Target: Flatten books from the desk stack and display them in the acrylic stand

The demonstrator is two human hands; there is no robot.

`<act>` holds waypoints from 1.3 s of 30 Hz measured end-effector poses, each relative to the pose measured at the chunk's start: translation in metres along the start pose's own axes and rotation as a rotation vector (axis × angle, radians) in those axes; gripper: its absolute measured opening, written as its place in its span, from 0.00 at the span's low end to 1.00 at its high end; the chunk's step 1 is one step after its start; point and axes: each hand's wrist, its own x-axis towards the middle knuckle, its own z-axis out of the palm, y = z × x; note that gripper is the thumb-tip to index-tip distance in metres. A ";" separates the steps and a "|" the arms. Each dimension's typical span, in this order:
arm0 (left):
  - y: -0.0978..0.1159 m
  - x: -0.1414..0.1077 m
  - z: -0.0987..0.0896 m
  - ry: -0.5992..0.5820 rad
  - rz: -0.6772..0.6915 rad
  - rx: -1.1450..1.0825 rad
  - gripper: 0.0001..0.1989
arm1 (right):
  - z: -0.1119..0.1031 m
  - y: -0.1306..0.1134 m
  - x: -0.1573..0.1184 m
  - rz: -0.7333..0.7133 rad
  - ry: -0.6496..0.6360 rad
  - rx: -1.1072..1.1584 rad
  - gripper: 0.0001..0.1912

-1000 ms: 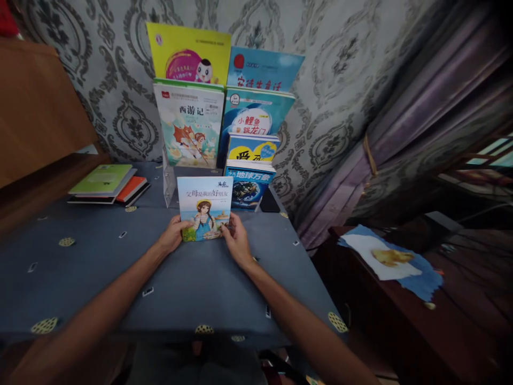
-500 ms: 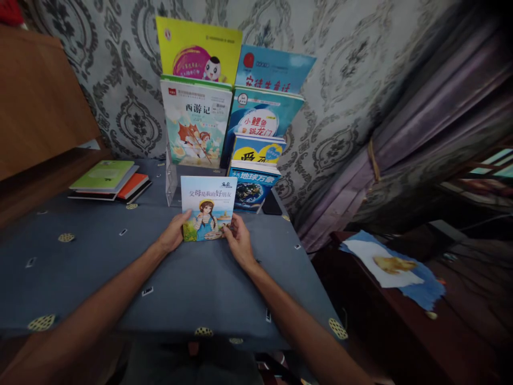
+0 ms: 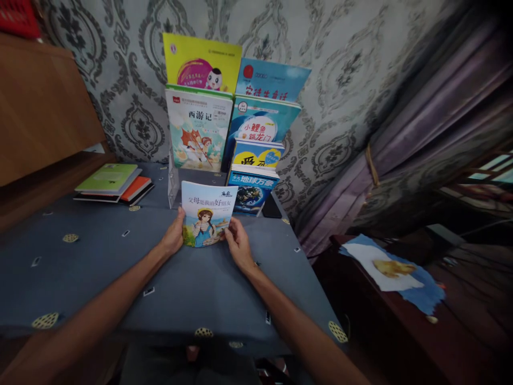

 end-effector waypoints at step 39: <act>0.025 -0.025 0.005 -0.201 -0.018 0.259 0.31 | -0.002 -0.012 -0.003 -0.031 0.000 -0.014 0.16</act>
